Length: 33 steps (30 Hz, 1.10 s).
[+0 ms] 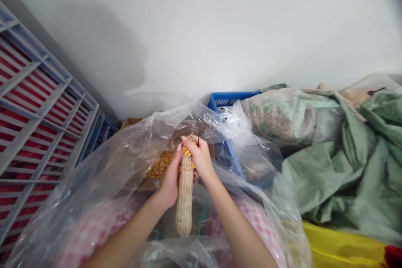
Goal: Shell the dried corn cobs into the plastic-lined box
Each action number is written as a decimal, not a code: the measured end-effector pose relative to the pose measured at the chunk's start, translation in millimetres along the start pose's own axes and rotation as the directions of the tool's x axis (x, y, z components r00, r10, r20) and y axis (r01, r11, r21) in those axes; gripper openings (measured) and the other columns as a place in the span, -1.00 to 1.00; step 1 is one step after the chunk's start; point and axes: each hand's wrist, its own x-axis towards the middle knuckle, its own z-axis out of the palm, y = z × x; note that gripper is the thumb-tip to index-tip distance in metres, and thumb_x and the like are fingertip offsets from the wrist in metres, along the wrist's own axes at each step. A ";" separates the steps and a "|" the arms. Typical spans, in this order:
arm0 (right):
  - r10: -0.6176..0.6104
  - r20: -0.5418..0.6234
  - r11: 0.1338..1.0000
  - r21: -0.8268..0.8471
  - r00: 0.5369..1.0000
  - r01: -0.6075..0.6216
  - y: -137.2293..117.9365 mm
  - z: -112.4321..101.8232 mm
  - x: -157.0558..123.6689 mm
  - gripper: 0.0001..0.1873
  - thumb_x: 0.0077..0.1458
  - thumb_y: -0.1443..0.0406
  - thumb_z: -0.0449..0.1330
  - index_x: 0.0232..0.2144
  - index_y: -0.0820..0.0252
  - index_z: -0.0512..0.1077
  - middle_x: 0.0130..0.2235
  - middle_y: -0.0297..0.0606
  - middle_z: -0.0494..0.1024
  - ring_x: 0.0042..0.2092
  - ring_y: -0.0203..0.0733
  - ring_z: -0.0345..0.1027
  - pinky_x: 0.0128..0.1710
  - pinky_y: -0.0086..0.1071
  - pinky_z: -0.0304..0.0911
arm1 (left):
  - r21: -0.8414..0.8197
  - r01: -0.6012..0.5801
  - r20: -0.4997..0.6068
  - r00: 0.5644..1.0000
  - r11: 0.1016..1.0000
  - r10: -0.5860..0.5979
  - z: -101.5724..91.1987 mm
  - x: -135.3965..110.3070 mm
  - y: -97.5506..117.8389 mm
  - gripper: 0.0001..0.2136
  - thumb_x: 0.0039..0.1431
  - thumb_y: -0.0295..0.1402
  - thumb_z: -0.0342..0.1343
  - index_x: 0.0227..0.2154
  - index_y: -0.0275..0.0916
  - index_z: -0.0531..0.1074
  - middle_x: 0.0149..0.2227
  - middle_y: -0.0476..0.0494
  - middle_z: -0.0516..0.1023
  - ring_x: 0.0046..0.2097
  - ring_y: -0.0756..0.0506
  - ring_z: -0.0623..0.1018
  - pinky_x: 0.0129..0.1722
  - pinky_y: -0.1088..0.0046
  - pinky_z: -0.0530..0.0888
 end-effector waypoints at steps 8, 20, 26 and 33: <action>0.010 0.008 1.000 0.012 1.000 -0.010 3.3 2.2 0.5 -0.63 -0.04 0.02 0.09 -0.59 0.21 0.34 -0.60 -0.42 0.27 -0.53 -0.37 0.11 -0.47 -0.47 0.04 | -0.100 -0.113 -0.073 0.992 0.989 0.106 4.3 0.2 -11.1 -0.74 0.12 -0.19 -0.01 -0.23 -0.22 0.42 -0.55 0.04 0.46 -0.57 0.06 0.43 -0.53 0.57 0.36; -0.003 0.010 0.995 -0.102 1.000 0.004 -3.8 2.5 -4.8 -0.61 -0.04 0.01 0.08 -0.62 0.19 0.27 -0.62 -0.44 0.19 -0.53 -0.37 0.04 -0.51 -0.46 -0.04 | -0.046 0.027 -0.081 0.996 0.999 -0.030 -0.9 3.0 -7.8 -0.54 0.08 0.03 -0.12 -0.34 -0.29 0.45 -0.67 -0.04 0.40 -0.54 -0.06 0.47 -0.51 0.46 0.38; -0.002 -0.030 0.986 -0.166 1.000 -0.003 1.6 4.7 -8.3 -0.60 -0.02 0.00 0.05 -0.64 0.18 0.22 -0.62 -0.45 0.19 -0.52 -0.36 0.03 -0.49 -0.46 -0.03 | -0.029 -0.041 -0.068 0.997 0.999 0.039 -0.9 5.4 -6.7 -0.67 0.12 -0.12 -0.08 -0.20 -0.21 0.42 -0.57 0.00 0.46 -0.48 -0.04 0.49 -0.46 0.48 0.40; 0.014 -0.061 0.996 -0.085 0.998 -0.019 2.9 0.6 -2.6 -0.62 -0.03 0.03 0.06 -0.62 0.20 0.28 -0.63 -0.44 0.20 -0.54 -0.36 0.03 -0.52 -0.45 -0.05 | 0.353 -0.158 0.061 0.987 0.922 0.146 -9.9 6.5 0.1 -0.60 0.16 -0.09 -0.16 -0.09 -0.20 0.37 -0.23 -0.12 0.53 -0.17 -0.12 0.50 -0.19 0.37 0.40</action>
